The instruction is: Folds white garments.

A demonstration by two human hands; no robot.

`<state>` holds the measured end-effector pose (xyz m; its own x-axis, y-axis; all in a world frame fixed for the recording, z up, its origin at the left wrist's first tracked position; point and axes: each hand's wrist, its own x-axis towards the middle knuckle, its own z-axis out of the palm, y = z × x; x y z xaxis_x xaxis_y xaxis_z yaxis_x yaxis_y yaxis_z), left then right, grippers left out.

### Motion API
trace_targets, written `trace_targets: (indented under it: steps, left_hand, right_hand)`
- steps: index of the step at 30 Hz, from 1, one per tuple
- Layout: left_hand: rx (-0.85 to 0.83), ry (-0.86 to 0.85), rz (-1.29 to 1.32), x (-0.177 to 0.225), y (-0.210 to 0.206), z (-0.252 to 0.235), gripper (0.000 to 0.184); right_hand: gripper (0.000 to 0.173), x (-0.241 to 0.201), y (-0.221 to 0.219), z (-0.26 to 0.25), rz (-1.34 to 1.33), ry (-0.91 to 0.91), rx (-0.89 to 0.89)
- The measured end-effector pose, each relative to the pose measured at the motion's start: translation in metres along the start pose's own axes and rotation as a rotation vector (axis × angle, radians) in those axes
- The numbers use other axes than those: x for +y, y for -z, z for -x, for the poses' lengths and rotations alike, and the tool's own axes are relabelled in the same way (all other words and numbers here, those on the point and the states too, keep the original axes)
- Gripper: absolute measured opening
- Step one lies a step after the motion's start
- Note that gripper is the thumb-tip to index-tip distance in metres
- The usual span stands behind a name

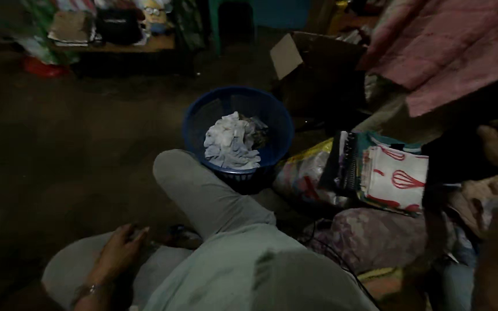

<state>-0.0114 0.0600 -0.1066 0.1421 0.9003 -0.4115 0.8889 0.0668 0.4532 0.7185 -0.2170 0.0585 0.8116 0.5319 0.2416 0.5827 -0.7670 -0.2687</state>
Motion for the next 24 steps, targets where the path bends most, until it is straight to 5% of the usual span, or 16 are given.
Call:
trace_targets:
  steps: [4,9,12,15,19,24]
  left_hand:
    - [0.089,-0.089,0.254,0.042,0.009,-0.012,0.054]
    - [0.250,-0.325,0.268,0.093,-0.001,-0.049,0.083]
    - [0.325,-0.427,0.118,0.109,-0.026,-0.077,0.091]
    - [0.433,-0.422,0.057,0.122,-0.042,-0.090,0.070]
    - [0.529,-0.449,0.028,0.127,-0.037,-0.106,0.043]
    - [0.455,-0.449,-0.037,0.131,-0.014,-0.133,0.041]
  right_hand:
    - [0.039,-0.150,-0.049,-0.032,-0.087,0.424,-0.159]
    - [0.038,-0.286,-0.211,-0.046,-0.123,0.792,-0.482]
    - [0.037,-0.341,-0.322,-0.021,-0.076,0.787,-0.825]
    - [0.043,-0.372,-0.414,0.016,0.015,0.691,-1.062]
    - [0.054,-0.399,-0.464,0.059,0.077,0.552,-1.221]
    - [0.055,-0.430,-0.508,0.079,0.045,0.500,-1.194]
